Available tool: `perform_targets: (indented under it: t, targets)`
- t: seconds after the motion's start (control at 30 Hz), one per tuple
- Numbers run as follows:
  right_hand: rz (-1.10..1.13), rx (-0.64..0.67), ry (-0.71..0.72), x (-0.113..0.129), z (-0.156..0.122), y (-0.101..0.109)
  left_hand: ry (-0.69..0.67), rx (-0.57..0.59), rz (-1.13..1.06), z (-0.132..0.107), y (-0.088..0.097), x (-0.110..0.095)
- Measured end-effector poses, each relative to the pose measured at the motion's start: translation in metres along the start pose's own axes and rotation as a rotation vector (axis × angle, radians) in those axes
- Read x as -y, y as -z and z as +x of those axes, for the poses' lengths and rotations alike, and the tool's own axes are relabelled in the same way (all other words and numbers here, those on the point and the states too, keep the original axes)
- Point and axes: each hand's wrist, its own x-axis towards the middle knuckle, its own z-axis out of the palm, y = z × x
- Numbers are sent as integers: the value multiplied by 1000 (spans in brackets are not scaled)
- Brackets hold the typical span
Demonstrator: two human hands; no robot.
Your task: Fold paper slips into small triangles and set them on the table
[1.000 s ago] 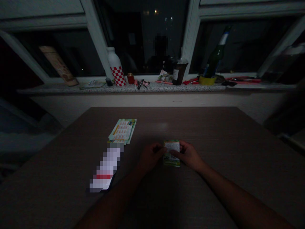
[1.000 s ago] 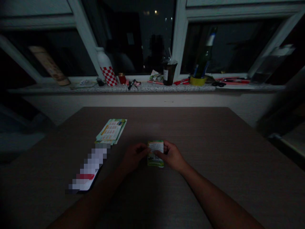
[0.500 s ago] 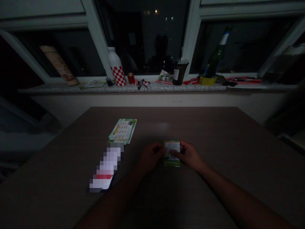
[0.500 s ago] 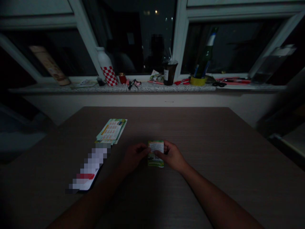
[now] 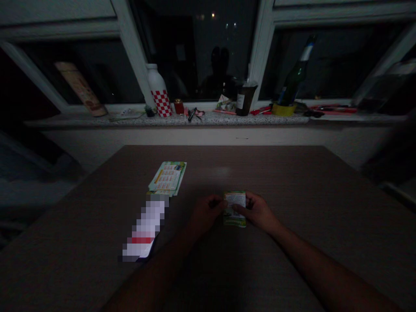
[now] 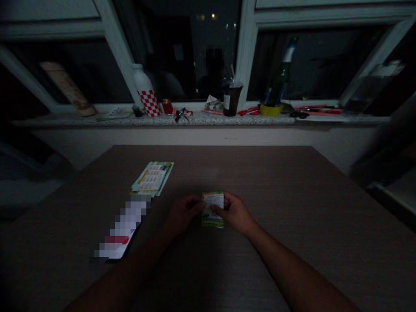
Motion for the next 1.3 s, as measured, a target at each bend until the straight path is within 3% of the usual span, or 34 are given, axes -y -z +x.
perform_targets:
  t: [0.57,0.83,1.3]
  targets:
    - [62,25,14,0,1,1,-2,18,-1,0,1,2]
    - [197,20,-96,6,2,7,10,16,-23,2,1,6]
    - [154,15,-129,8,4,11,35,-17,50,3,4,-1]
